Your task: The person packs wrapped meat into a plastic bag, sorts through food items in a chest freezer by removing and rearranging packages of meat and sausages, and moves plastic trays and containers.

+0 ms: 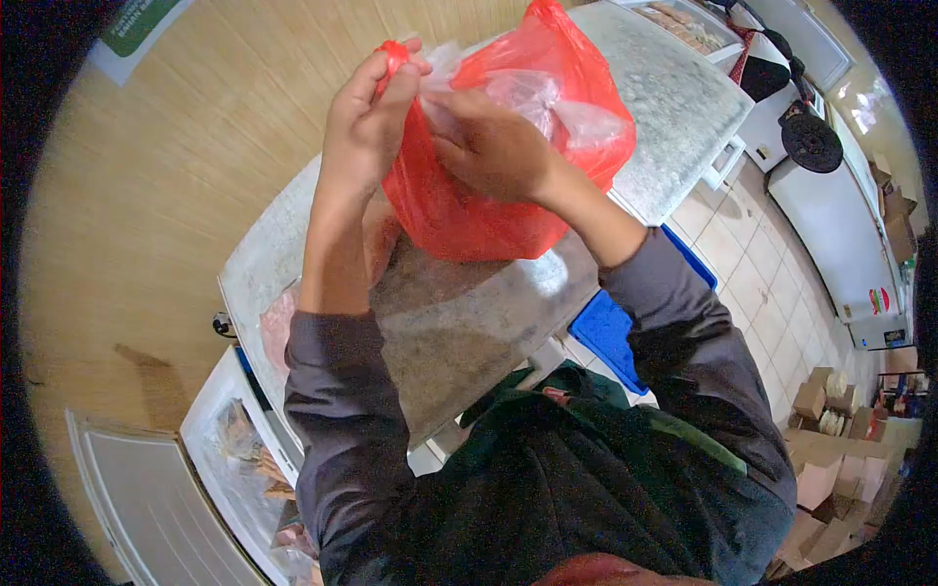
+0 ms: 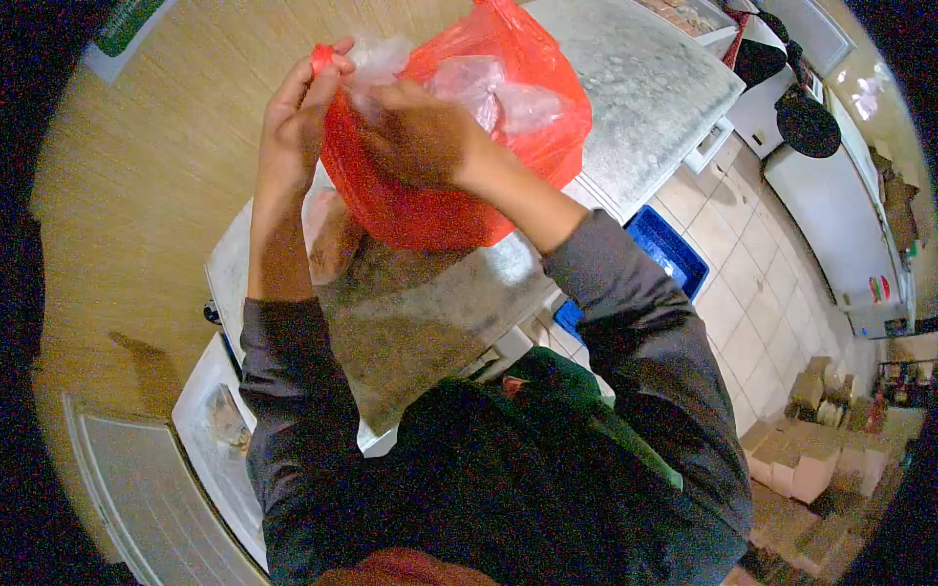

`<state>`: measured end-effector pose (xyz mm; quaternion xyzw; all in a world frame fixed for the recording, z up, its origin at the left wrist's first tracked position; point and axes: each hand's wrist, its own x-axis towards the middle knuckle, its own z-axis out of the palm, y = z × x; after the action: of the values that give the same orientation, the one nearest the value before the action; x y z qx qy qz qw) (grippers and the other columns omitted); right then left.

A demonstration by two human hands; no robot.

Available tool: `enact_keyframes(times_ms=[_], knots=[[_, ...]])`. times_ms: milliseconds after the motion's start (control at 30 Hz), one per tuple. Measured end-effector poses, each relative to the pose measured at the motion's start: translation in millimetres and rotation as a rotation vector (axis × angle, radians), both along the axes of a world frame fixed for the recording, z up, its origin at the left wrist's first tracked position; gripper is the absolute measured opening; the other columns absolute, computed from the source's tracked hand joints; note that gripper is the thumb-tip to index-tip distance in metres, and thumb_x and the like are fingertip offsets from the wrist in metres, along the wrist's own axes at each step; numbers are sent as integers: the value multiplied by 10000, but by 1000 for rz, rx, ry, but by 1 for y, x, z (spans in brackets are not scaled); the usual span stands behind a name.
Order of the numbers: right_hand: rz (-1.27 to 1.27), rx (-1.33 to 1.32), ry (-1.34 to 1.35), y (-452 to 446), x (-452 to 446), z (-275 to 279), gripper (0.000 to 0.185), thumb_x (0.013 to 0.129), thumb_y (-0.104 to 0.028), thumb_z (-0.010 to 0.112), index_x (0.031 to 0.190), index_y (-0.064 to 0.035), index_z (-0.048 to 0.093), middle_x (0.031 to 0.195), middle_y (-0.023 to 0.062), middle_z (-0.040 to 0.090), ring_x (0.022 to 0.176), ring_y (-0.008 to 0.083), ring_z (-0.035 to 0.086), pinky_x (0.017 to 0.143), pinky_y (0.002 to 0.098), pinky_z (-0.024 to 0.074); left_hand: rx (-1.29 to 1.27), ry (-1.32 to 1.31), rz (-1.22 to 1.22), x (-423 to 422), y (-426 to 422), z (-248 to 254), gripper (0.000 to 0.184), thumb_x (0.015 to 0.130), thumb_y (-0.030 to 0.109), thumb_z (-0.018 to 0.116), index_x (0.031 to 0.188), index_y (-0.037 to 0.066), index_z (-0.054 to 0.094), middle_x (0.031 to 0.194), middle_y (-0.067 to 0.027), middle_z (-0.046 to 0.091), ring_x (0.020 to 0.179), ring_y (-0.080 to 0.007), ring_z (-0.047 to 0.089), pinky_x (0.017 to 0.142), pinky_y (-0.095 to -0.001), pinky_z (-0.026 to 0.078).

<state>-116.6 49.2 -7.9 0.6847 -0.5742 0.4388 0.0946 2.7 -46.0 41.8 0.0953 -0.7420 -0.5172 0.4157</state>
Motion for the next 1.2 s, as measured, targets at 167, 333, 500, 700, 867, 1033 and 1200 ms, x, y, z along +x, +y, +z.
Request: enact_keyframes(times_ms=[167, 333, 500, 700, 867, 1033, 1200], knots=[[-13, 262, -206, -22, -3, 14, 402, 871, -277, 466, 1214, -67, 463, 1106, 201, 529, 1013, 345, 525, 867, 431, 432, -78, 14, 12, -8, -11, -6, 278, 895, 229, 478, 980, -7, 598, 1118, -76, 558, 964, -131, 513, 854, -245, 383], [205, 85, -28, 1, -22, -10, 449, 859, -197, 536, 1259, -37, 411, 1133, 197, 519, 938, 277, 560, 813, 382, 448, -256, -73, 57, 14, -35, -2, 272, 885, 220, 470, 943, 1, 620, 951, -57, 598, 878, -102, 532, 797, -235, 404], [-92, -143, 183, 14, -7, 17, 463, 781, -100, 616, 1212, -31, 459, 1095, 160, 543, 953, 290, 555, 816, 358, 441, -204, -200, 196, 48, -45, -13, 271, 858, 240, 511, 906, -2, 621, 855, -68, 609, 771, -119, 538, 722, -246, 425], [419, -103, 10, 38, 81, -25, 299, 764, -120, 634, 1026, -16, 535, 900, 125, 571, 859, 284, 559, 742, 372, 453, -148, -547, 656, 142, -79, -90, 373, 812, 323, 582, 974, -12, 594, 938, -158, 609, 859, -218, 575, 778, -295, 438], [269, 790, -1073, -21, 146, -145, 679, 754, -320, 669, 1262, -34, 322, 1159, 131, 489, 1036, 237, 493, 836, 368, 427, -294, -900, 731, 177, -71, -188, 605, 798, 396, 576, 1183, -53, 447, 1095, -270, 541, 1063, -375, 510, 905, -379, 395], [-67, 436, -1447, -92, 173, -206, 911, 662, -379, 733, 1329, -32, 219, 1300, 139, 369, 1156, 237, 399, 944, 335, 359, -120, -1154, 626, 168, -59, -209, 746, 722, 487, 642, 1119, -115, 452, 948, -308, 578, 911, -422, 572, 762, -421, 469], [29, 670, -1525, -79, 165, -165, 891, 610, -344, 772, 1289, -13, 301, 1238, 148, 432, 1079, 212, 471, 900, 329, 405, -174, -1054, 622, 191, -41, -224, 669, 688, 445, 681, 1026, -105, 502, 914, -303, 586, 888, -410, 582, 757, -422, 468]])
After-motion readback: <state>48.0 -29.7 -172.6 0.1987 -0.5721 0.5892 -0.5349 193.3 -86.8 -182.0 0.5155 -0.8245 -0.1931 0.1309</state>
